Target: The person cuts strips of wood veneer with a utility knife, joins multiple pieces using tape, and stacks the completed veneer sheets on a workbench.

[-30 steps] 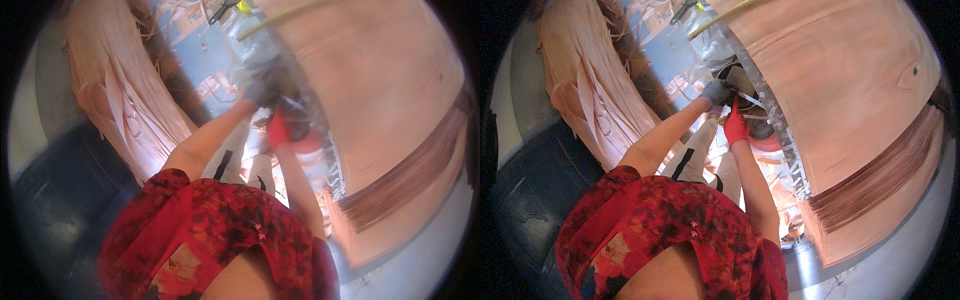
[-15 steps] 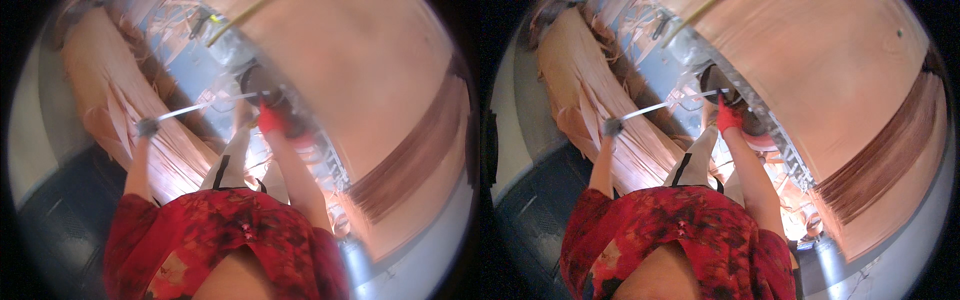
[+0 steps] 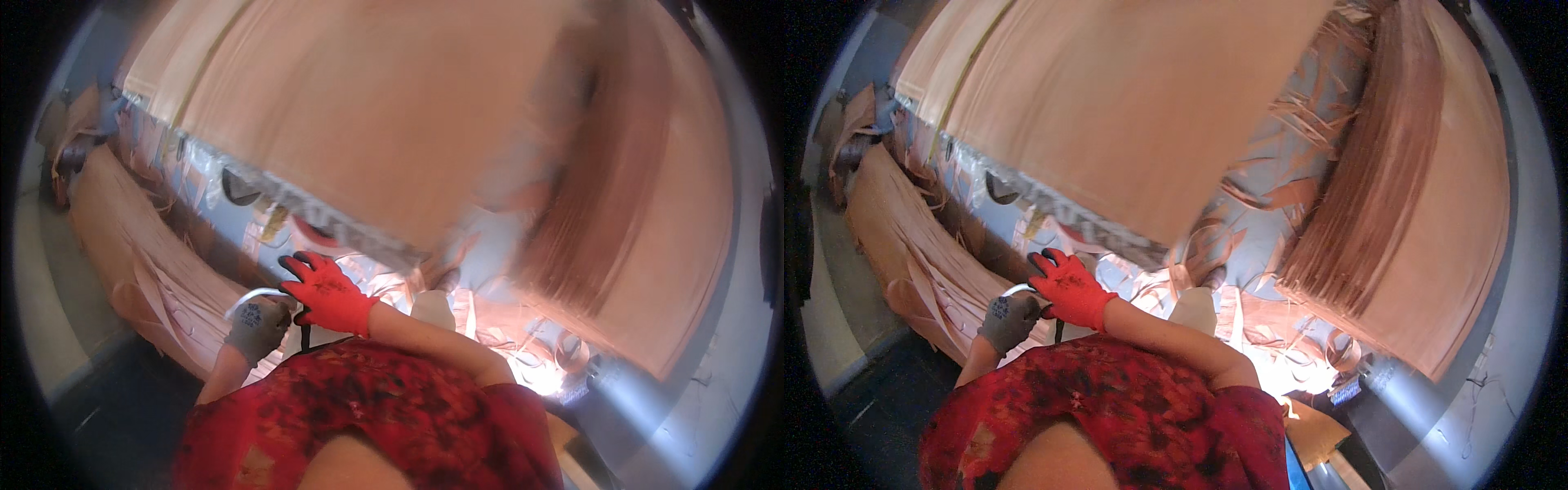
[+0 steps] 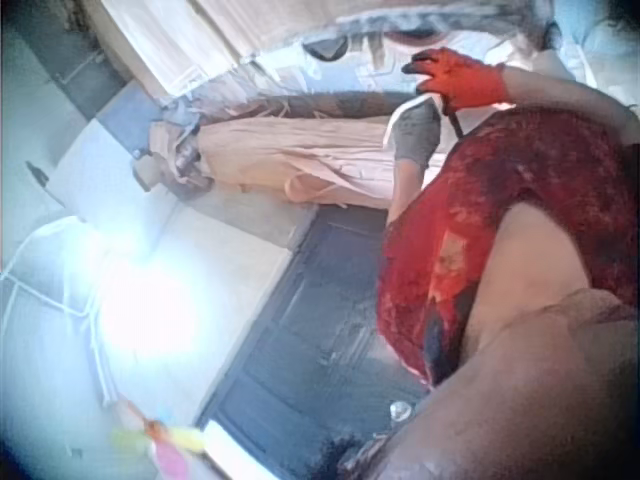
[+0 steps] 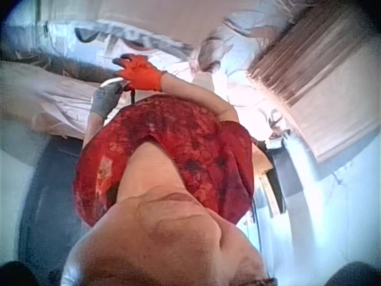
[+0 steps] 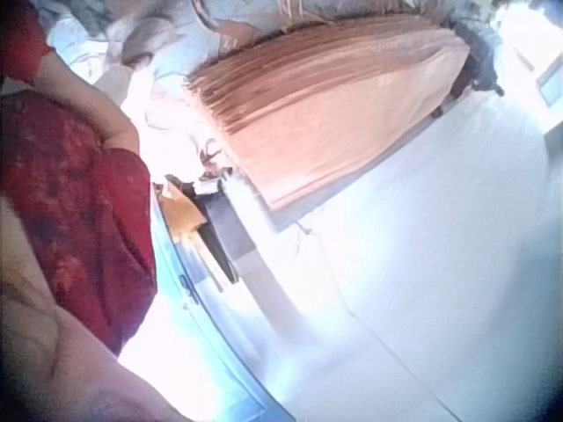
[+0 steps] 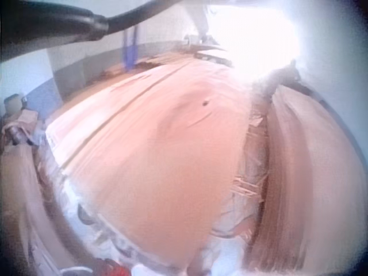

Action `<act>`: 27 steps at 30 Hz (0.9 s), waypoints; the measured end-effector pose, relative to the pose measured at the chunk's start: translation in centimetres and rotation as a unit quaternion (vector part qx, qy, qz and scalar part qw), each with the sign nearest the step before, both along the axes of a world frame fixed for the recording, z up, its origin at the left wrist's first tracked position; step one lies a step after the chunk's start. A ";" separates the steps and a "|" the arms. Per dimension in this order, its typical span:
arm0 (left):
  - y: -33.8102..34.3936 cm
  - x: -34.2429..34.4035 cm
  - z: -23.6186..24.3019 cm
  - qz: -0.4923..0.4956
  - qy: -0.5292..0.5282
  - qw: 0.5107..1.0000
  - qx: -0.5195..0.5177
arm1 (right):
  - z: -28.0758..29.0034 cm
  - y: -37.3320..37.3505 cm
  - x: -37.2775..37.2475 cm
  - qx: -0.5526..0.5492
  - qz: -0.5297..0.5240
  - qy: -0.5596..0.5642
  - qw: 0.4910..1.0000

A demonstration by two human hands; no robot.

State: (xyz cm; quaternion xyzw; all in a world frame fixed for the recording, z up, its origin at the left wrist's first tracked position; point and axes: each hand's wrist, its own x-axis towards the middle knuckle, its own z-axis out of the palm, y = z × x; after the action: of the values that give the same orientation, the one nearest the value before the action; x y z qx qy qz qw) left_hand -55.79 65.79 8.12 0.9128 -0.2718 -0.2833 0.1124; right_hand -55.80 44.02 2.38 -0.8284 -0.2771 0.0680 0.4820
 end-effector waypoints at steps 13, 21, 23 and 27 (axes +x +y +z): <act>-37.3 -1.6 8.9 -0.158 -0.042 0.987 0.002 | 3.9 -32.6 -9.1 0.049 -0.177 -0.047 0.982; -49.2 8.6 10.9 -0.069 -0.039 0.997 -0.019 | 2.5 -44.5 1.9 -0.060 -0.161 -0.101 0.980; -51.8 12.9 10.3 0.052 -0.056 0.987 -0.143 | 2.6 -49.0 6.6 -0.140 -0.162 -0.113 0.970; -58.9 24.4 5.9 0.014 -0.149 0.910 -0.386 | 3.3 -57.8 18.3 -0.098 -0.191 -0.135 0.967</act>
State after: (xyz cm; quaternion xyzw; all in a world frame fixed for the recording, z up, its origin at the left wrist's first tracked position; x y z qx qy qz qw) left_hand -31.42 6.88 14.02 0.8335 -0.3611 -0.0158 0.4179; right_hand -37.50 -13.77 5.69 -0.9106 -0.1684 -0.1115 0.3607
